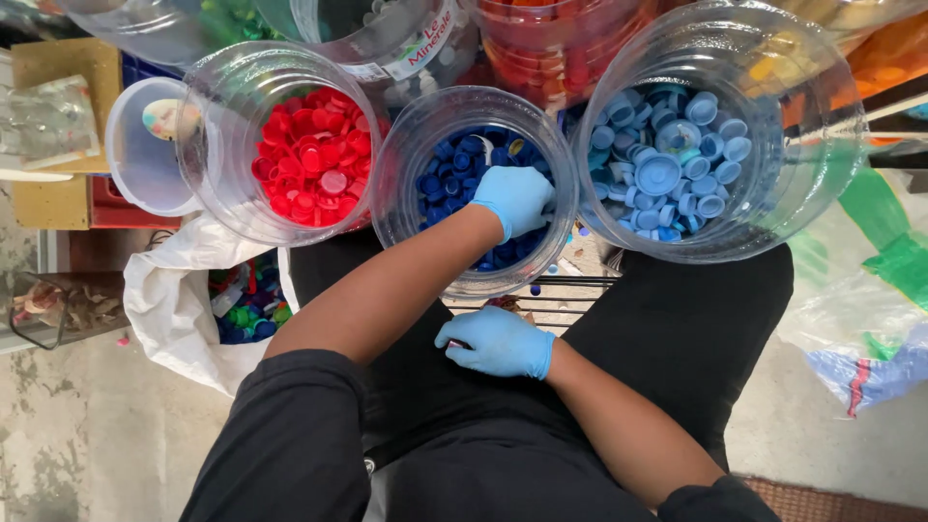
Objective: The person sits on the floor and sorts plastic bottle caps by color. They pick caps from a white sack, inspect them, and place them into clear containers filled with red, blue, green, and other colored caps. The person occasionally handles a small cloth while continuing to sort.
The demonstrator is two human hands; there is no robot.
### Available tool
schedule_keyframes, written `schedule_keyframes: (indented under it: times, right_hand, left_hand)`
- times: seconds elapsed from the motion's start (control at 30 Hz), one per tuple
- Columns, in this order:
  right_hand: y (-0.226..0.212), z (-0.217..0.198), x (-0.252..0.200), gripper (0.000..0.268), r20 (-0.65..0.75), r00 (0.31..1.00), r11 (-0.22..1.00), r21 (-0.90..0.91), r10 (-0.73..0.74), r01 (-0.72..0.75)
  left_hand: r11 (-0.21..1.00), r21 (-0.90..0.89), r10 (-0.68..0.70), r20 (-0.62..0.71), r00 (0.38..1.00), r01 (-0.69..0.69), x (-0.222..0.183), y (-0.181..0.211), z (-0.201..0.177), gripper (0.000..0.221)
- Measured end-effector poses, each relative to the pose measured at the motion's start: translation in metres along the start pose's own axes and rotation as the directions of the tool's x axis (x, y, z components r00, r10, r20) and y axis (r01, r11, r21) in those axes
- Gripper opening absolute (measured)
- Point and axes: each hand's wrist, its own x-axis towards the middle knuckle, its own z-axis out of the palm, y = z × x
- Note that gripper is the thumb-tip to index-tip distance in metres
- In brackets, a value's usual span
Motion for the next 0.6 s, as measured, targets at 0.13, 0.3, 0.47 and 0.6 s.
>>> schedule_keyframes:
  times: [0.13, 0.3, 0.47, 0.6]
  right_hand:
    - [0.001, 0.001, -0.002, 0.023, -0.006, 1.0, 0.999, -0.039, -0.024, 0.024]
    - [0.0, 0.0, 0.0, 0.024, 0.022, 1.0, 0.998, -0.061, -0.007, 0.009]
    - [-0.006, -0.004, -0.001, 0.023, 0.037, 0.999, 0.999, -0.032, 0.002, -0.001]
    - [-0.006, -0.005, -0.002, 0.023, 0.026, 1.0, 0.999, -0.032, 0.0, 0.001]
  left_hand:
    - [0.979, -0.196, -0.043, 0.042, 0.998, 0.05, -0.018, -0.001, -0.026, 0.02]
    - [0.95, -0.303, -0.052, 0.09, 0.995, 0.078, -0.05, -0.004, -0.071, 0.02]
    - [0.936, -0.35, -0.011, 0.095, 0.995, 0.044, -0.065, -0.02, -0.083, 0.016]
    - [0.933, -0.355, -0.025, 0.075, 0.997, 0.05, -0.072, -0.038, -0.081, 0.014]
